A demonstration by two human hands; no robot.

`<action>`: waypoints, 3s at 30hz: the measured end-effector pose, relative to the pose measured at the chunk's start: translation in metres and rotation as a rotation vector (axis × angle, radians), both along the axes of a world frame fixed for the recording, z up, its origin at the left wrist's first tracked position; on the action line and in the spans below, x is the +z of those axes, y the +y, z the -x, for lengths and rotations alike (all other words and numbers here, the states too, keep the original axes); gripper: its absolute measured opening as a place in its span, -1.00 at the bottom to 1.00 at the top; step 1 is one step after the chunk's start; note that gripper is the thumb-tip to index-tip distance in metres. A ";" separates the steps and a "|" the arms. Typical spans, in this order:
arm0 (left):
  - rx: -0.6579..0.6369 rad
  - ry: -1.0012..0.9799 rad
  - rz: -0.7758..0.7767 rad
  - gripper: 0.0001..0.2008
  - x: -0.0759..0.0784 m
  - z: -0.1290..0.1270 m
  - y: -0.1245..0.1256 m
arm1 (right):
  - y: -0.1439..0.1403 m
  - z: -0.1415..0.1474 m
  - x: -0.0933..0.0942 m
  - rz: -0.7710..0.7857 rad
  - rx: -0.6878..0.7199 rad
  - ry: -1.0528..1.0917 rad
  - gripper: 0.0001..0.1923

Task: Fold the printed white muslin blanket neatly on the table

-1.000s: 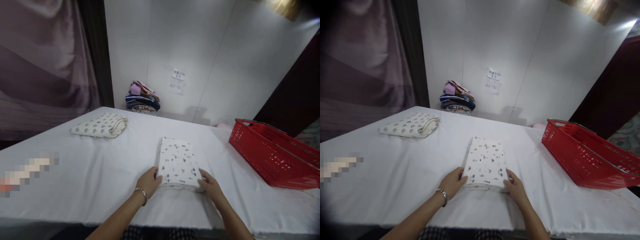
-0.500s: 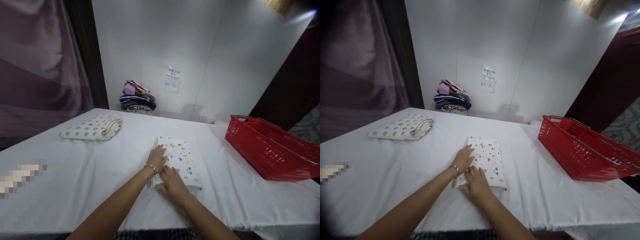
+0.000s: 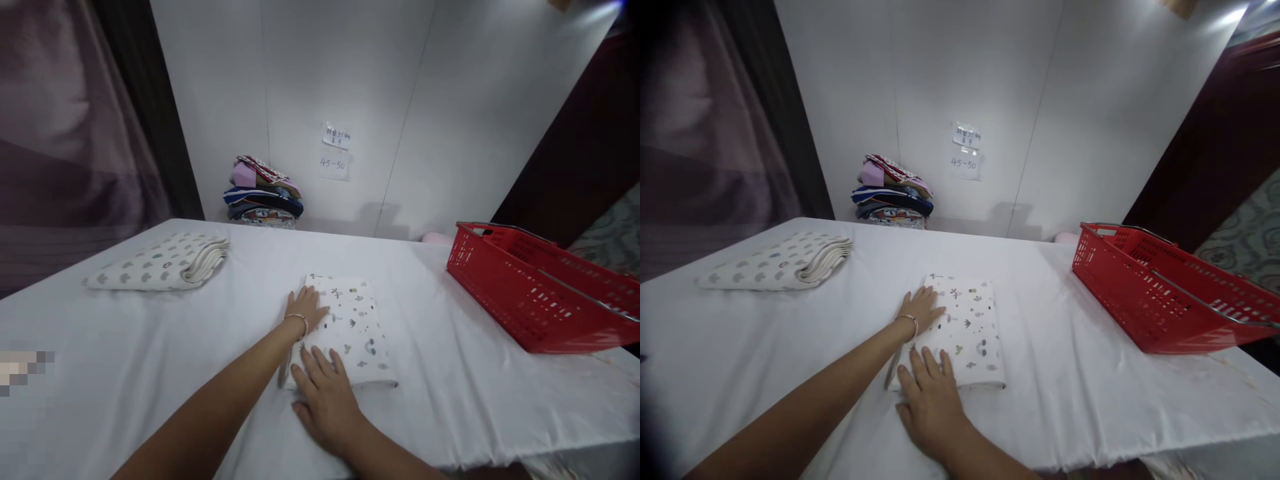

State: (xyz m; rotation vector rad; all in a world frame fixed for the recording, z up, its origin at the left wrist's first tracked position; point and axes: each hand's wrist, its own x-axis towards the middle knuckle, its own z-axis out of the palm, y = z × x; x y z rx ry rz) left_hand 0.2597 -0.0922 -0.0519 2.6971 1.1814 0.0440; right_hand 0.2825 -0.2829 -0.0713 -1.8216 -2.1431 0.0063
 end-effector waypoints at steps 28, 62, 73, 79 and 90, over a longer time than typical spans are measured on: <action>0.153 -0.123 0.101 -0.46 -0.009 -0.004 0.015 | 0.096 -0.149 0.003 0.259 -0.614 0.061 -0.35; 0.184 -0.095 0.117 -0.27 -0.017 -0.027 0.032 | 0.106 -0.164 0.003 0.218 -0.503 0.185 -0.42; 0.179 -0.057 0.129 -0.31 -0.007 0.004 0.009 | -0.012 -0.134 -0.023 0.084 -0.476 0.770 -0.36; 0.186 -0.198 0.063 -0.39 -0.008 0.031 -0.007 | -0.050 -0.113 -0.011 0.011 -0.613 0.926 -0.35; 0.335 -0.423 0.382 -0.44 -0.012 0.068 -0.038 | -0.036 -0.125 0.012 0.231 -0.602 1.221 -0.17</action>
